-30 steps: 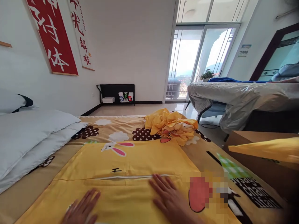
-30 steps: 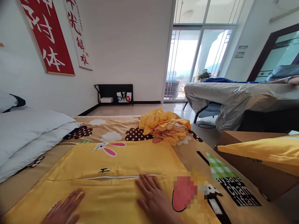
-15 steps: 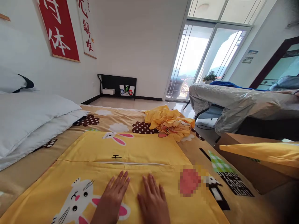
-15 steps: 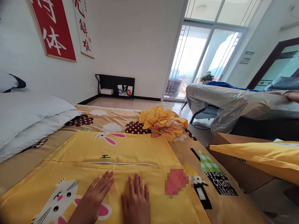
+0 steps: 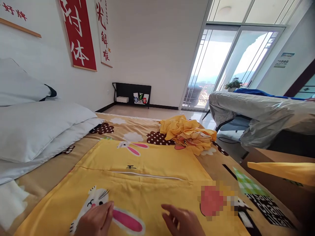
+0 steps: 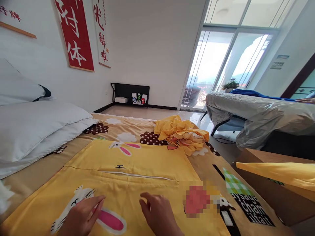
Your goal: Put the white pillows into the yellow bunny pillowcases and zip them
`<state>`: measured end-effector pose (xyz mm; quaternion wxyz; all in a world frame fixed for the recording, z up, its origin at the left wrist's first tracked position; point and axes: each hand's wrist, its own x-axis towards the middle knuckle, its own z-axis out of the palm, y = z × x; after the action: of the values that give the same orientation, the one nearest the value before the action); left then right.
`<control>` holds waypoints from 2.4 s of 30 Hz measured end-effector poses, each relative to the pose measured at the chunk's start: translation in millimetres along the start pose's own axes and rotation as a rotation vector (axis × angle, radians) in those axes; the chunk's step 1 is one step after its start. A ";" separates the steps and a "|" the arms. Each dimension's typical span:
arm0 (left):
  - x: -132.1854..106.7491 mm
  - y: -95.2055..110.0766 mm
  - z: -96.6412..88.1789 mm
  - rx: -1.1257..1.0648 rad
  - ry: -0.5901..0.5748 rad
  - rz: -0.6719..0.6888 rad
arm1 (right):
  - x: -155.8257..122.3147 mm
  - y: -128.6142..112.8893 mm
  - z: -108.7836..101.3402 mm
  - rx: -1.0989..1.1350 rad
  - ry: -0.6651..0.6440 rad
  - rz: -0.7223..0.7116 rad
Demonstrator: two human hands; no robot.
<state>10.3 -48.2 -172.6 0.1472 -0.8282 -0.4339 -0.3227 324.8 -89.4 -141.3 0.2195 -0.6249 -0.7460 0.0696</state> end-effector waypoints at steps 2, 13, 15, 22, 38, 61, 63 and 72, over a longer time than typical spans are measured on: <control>46.4 30.4 2.9 -0.079 -0.256 -0.005 | 49.1 -10.9 -6.1 -0.039 -0.092 -0.022; 103.5 66.2 67.0 -0.258 -0.454 -0.124 | 176.6 -14.5 41.8 -0.310 -0.205 -0.201; 103.7 69.7 61.7 -0.257 -0.492 -0.152 | 186.6 -9.4 45.5 -0.342 -0.187 -0.171; 100.0 80.8 40.0 -0.221 -0.785 -0.081 | 211.4 9.3 53.1 -0.346 -0.088 -0.034; 64.5 46.3 71.2 -0.200 -0.614 0.185 | 191.3 -18.3 36.5 -0.335 -0.123 -0.063; 126.4 -176.1 62.1 -0.133 -0.392 -0.649 | 184.6 -31.3 84.1 -0.190 -0.258 -0.098; 114.6 -187.1 72.4 -0.154 -0.343 -0.665 | 184.9 -29.2 87.1 -0.208 -0.261 -0.097; 87.1 -267.6 -22.5 0.004 0.376 -0.995 | 193.7 -2.7 113.3 -0.176 -0.186 -0.124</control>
<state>-180.5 149.6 -107.8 0.0531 -0.4498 -0.7411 -0.4957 251.7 115.8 -194.9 0.0977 -0.5852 -0.8035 0.0480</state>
